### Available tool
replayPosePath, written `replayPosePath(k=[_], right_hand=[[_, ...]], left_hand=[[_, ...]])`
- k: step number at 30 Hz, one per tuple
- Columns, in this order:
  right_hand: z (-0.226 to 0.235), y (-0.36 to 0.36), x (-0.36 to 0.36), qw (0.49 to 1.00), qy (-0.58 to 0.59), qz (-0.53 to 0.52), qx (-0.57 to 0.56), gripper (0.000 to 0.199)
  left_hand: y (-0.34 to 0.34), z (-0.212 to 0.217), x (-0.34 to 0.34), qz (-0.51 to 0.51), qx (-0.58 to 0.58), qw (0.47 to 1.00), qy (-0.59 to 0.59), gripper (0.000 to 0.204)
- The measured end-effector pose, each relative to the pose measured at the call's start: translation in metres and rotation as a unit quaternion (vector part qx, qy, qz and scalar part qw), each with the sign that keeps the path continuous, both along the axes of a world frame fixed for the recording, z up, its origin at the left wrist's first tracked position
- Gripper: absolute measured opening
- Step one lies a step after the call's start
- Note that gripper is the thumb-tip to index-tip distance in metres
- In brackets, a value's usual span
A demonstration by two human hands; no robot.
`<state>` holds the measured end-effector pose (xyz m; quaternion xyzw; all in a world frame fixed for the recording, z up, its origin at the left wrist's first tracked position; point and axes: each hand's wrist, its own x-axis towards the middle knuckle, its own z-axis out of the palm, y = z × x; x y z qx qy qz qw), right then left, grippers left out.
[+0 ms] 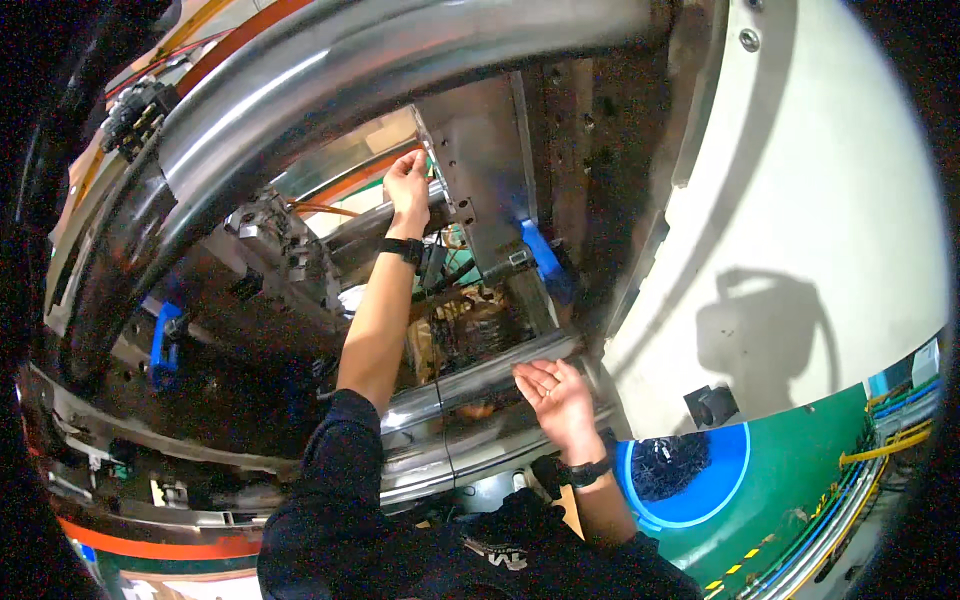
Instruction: Organizing boxed parts and operating an injection molding machine on a factory floor.
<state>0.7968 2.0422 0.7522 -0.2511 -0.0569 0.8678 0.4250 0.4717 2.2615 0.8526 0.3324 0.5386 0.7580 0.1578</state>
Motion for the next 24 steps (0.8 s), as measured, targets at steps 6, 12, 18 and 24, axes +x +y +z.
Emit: replayPosePath(k=[6, 12, 18, 24], right_hand=[[-0.006, -0.002, 0.000, 1.000, -0.006, 0.014, -0.004, 0.034], [-0.002, -0.004, 0.000, 1.000, -0.025, 0.015, -0.007, 0.034], [-0.005, -0.004, 0.002, 1.000, -0.019, 0.019, -0.004, 0.035], [-0.009, -0.006, 0.009, 1.000, -0.022, 0.010, -0.007, 0.036]], left_hand=[[0.004, -0.001, -0.008, -0.024, 0.002, 1.000, 0.013, 0.015], [0.005, -0.003, -0.008, -0.035, 0.026, 0.999, -0.016, 0.013], [-0.003, -0.003, 0.005, 0.053, 0.038, 0.997, 0.053, 0.014], [0.000, 0.004, 0.007, 0.078, 0.025, 0.993, 0.084, 0.017]])
